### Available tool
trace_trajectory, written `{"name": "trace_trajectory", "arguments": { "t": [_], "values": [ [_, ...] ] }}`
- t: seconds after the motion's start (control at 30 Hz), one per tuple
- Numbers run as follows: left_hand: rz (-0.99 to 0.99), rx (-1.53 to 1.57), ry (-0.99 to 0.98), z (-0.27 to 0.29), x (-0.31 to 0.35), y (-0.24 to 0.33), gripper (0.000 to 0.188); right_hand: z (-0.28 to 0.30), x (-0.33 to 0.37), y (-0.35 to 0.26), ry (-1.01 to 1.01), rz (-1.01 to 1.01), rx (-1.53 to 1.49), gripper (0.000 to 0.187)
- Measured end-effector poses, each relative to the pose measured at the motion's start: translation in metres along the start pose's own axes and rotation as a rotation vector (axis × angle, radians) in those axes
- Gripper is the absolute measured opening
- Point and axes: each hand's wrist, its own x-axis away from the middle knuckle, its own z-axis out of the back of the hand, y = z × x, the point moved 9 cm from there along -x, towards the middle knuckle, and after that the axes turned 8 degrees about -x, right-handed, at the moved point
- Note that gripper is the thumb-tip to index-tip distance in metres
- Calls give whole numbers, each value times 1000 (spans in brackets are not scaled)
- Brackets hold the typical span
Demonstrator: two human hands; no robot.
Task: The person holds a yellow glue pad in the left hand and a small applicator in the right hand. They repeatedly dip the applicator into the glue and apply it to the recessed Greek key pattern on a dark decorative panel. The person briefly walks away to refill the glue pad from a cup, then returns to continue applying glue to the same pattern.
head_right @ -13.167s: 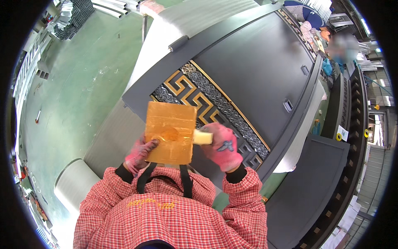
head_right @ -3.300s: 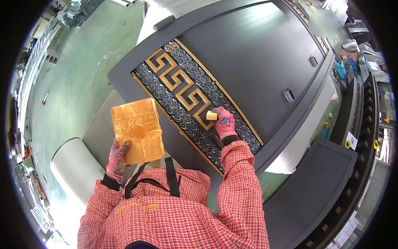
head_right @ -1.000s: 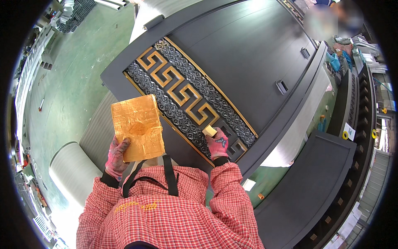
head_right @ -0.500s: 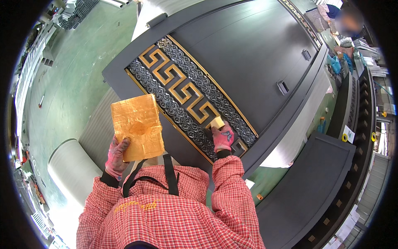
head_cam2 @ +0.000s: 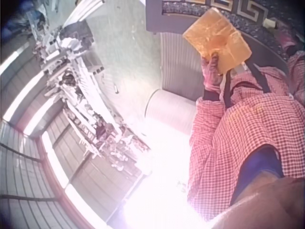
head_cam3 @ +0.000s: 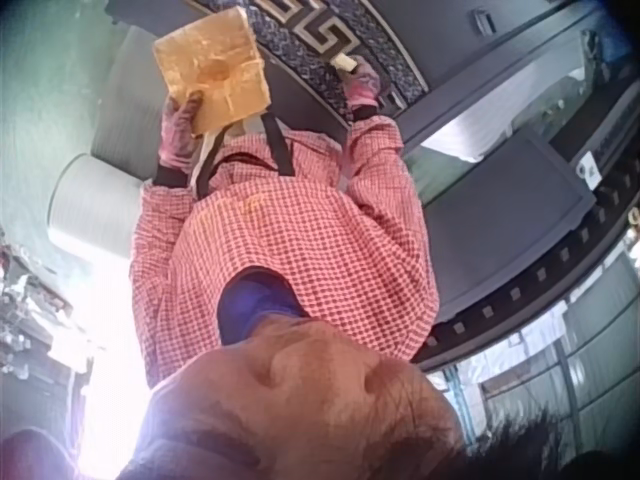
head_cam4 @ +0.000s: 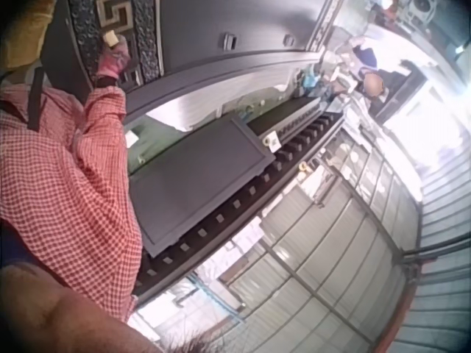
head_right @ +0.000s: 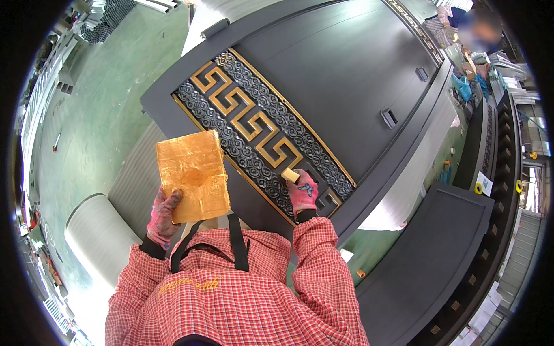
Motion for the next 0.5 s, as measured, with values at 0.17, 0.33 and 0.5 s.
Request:
{"name": "trace_trajectory", "arguments": {
  "t": [0.17,0.33,0.5],
  "values": [
    [-7,-12,2,5,5,-4,52,12,12,-27,-19,69,173,27],
    [-22,4,-24,3,8,-7,51,23,19,-12,-32,45,198,25],
    [10,-9,-4,5,11,-12,50,36,28,2,-41,20,170,23]
  ]
}}
